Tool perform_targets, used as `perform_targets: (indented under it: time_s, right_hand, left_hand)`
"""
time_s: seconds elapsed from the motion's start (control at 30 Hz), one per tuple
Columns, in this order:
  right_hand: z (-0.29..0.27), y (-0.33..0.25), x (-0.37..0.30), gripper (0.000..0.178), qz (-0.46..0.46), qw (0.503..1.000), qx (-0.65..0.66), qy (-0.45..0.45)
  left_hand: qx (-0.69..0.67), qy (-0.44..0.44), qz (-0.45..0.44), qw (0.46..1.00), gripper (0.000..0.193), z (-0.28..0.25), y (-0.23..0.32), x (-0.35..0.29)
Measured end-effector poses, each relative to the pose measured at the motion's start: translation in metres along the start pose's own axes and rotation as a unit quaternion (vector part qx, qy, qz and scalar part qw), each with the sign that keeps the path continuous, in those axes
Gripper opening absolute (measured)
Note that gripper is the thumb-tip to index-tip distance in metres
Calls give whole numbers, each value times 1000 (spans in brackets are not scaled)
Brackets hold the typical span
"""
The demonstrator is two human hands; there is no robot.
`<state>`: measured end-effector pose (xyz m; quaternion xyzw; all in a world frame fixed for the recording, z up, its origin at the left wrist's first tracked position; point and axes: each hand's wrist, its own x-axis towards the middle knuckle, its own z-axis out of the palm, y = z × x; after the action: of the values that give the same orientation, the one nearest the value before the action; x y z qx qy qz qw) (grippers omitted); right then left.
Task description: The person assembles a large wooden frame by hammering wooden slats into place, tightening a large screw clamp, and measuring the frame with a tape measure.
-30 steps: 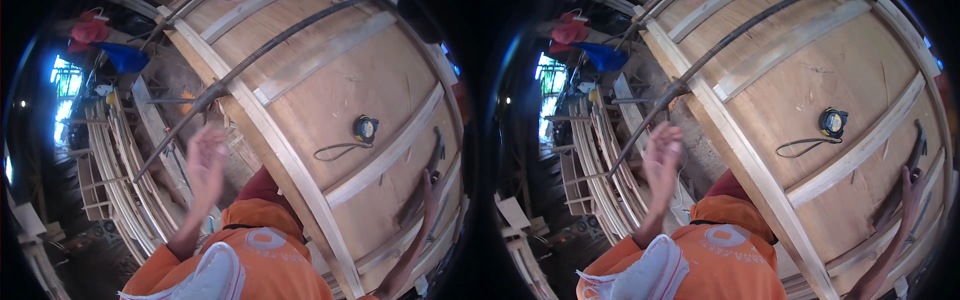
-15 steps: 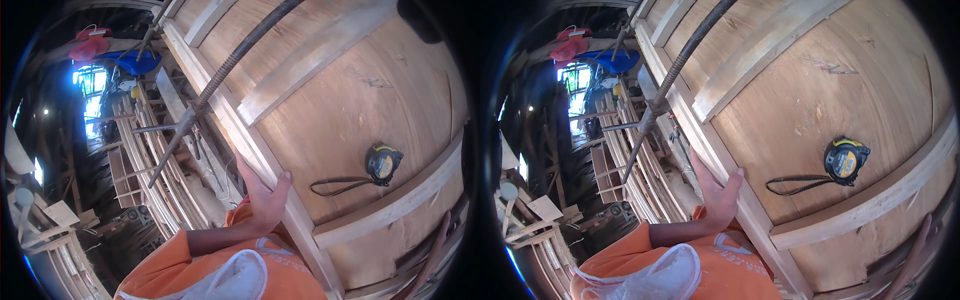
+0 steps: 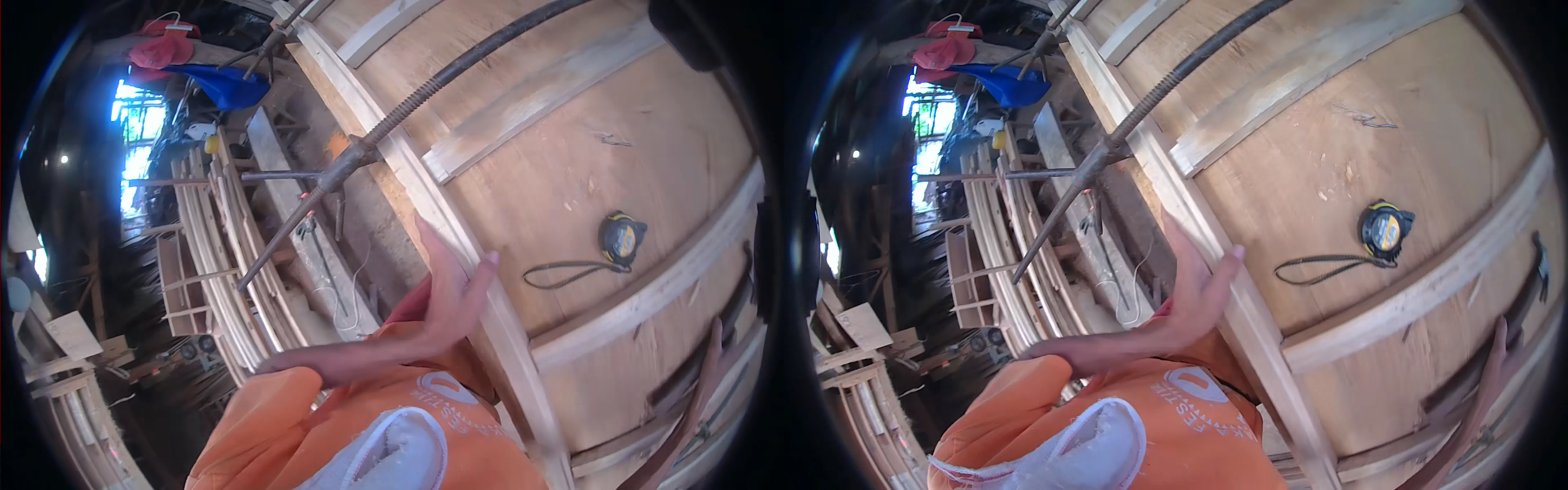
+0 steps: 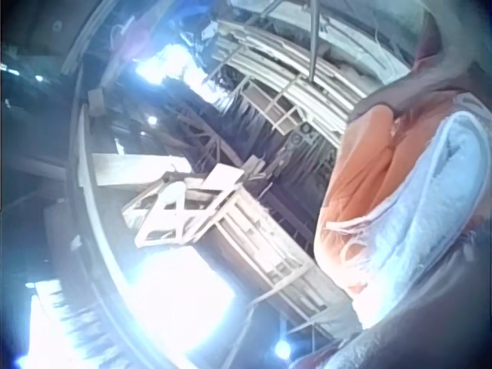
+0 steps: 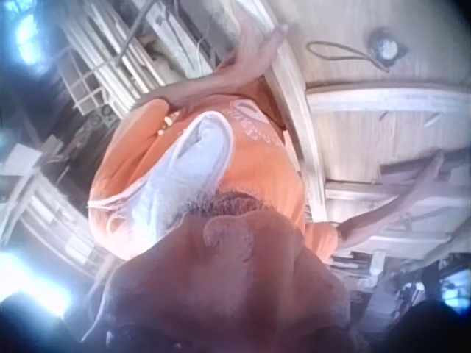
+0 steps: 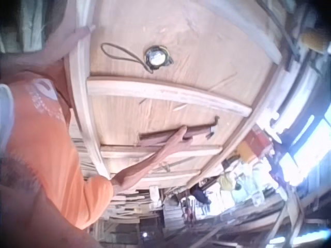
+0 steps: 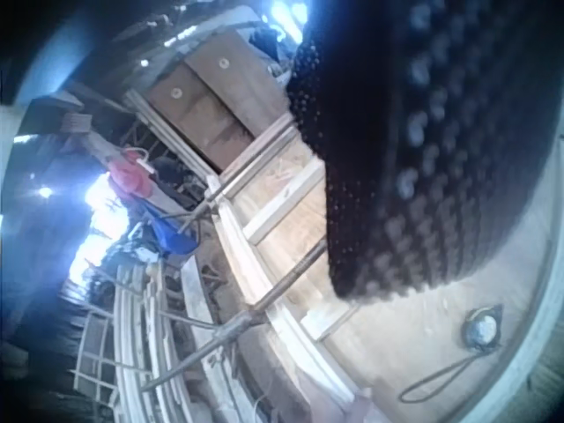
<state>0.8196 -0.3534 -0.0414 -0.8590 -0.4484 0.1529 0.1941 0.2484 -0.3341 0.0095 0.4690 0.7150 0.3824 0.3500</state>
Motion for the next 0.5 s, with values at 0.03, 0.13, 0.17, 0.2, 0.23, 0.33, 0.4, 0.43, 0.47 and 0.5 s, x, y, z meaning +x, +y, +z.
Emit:
perform_targets:
  time_s: [0.03,0.13,0.17,0.2,0.23,0.33,0.4,0.43,0.47,0.5]
  right_hand:
    - [-2,-1,-5,63,-17,999,26,32]
    - [-20,-72,-60,54,-60,995,-42,63]
    - [-31,-107,-90,54,-54,994,-50,77]
    - [-41,-141,-122,51,-70,995,58,42]
    - [-59,-174,-157,49,-85,983,159,13]
    - [-55,-263,-241,43,-4,988,132,-81]
    - [-27,-298,-296,35,-81,991,93,-49]
    - [-14,-318,-312,30,-137,983,94,-74]
    - [-2,-340,-333,27,-131,983,59,-111]
    - [12,-358,-357,29,-156,982,-1,-104]
  left_hand:
    - [-86,-90,-43,991,105,-19,4,2]
    - [259,-308,-9,915,72,-114,58,39]
    - [226,-293,80,925,56,-134,74,59]
    - [188,-279,168,927,43,-145,90,84]
    - [233,-253,220,913,35,-144,117,112]
    - [239,-197,488,816,40,-105,167,200]
    - [304,-222,527,762,39,-40,161,256]
    - [335,-231,531,744,40,-17,153,272]
    - [351,-235,537,730,40,4,136,287]
    - [333,-247,553,723,40,31,114,286]
